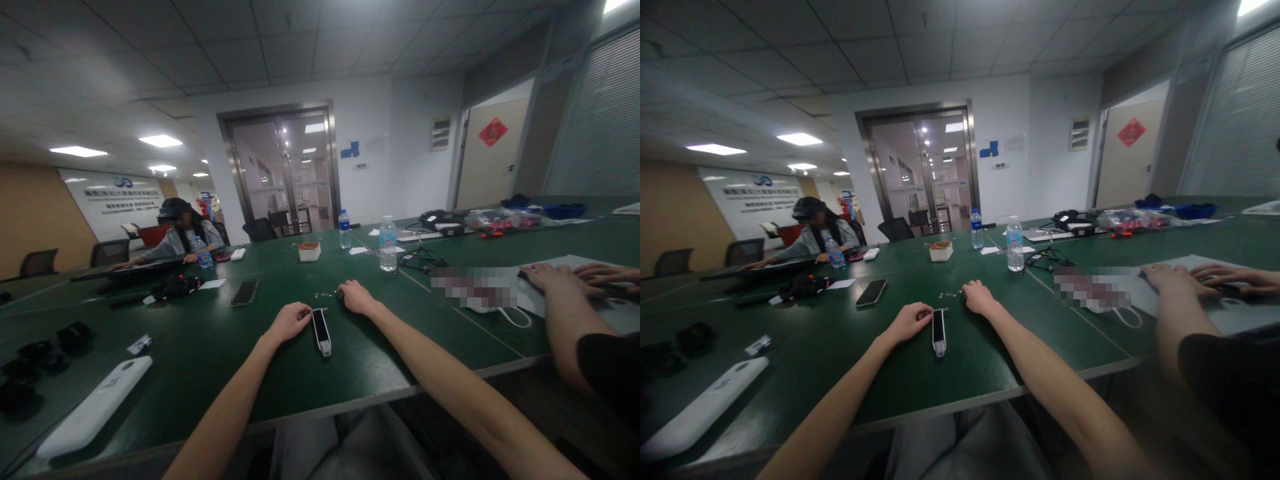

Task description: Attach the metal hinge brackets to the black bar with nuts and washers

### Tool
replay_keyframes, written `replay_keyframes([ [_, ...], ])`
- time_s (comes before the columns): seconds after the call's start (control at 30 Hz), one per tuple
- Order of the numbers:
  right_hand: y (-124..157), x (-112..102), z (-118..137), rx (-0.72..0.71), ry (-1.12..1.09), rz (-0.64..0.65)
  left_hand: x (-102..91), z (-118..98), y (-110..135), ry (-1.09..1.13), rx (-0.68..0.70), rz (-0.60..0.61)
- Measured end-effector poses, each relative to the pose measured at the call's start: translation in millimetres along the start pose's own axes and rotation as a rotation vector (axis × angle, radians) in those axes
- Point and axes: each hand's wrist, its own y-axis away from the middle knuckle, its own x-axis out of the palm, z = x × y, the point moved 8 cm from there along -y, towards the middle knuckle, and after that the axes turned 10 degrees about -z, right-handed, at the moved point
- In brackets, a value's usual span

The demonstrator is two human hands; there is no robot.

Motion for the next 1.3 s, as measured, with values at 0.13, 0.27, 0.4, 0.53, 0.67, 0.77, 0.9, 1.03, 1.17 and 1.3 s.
replay_keyframes([
  [0.13,1.8,2.2,2.2,-0.002,0.026,-0.005,-1.4,-1.8,0.2,0.004,0.01,-0.007],
  [0.27,2.9,5.8,4.4,0.004,0.042,-0.014,-2.6,-2.9,0.6,0.007,0.016,-0.015],
  [0.4,2.2,6.4,7.1,-0.005,0.041,-0.01,-2.4,-2.3,0.5,0.009,0.017,-0.016],
  [0.53,1.6,-0.7,15.8,-0.061,0.027,-0.017,-1.6,-0.7,0.2,0.008,0.01,-0.02],
  [0.67,2.2,-2.9,24.4,-0.082,0.009,-0.004,-1.4,-0.4,0.3,0.008,0.0,-0.016],
  [0.77,1.5,0.7,24.9,-0.05,0.004,0.013,-1.7,-1.0,0.7,0.011,-0.006,-0.011],
  [0.9,0.0,5.4,22.1,-0.014,-0.007,0.047,-2.2,-1.4,0.8,0.012,-0.012,-0.01],
  [1.03,0.1,1.9,25.3,-0.032,-0.034,0.049,-2.1,-1.6,0.6,0.01,-0.007,-0.012],
  [1.17,1.0,-3.0,36.8,-0.12,-0.096,0.036,-1.8,-1.7,0.5,0.011,0.002,-0.015],
  [1.3,-0.1,-5.7,43.0,-0.183,-0.181,-0.007,-2.0,-1.9,1.0,0.018,0.014,-0.015],
])
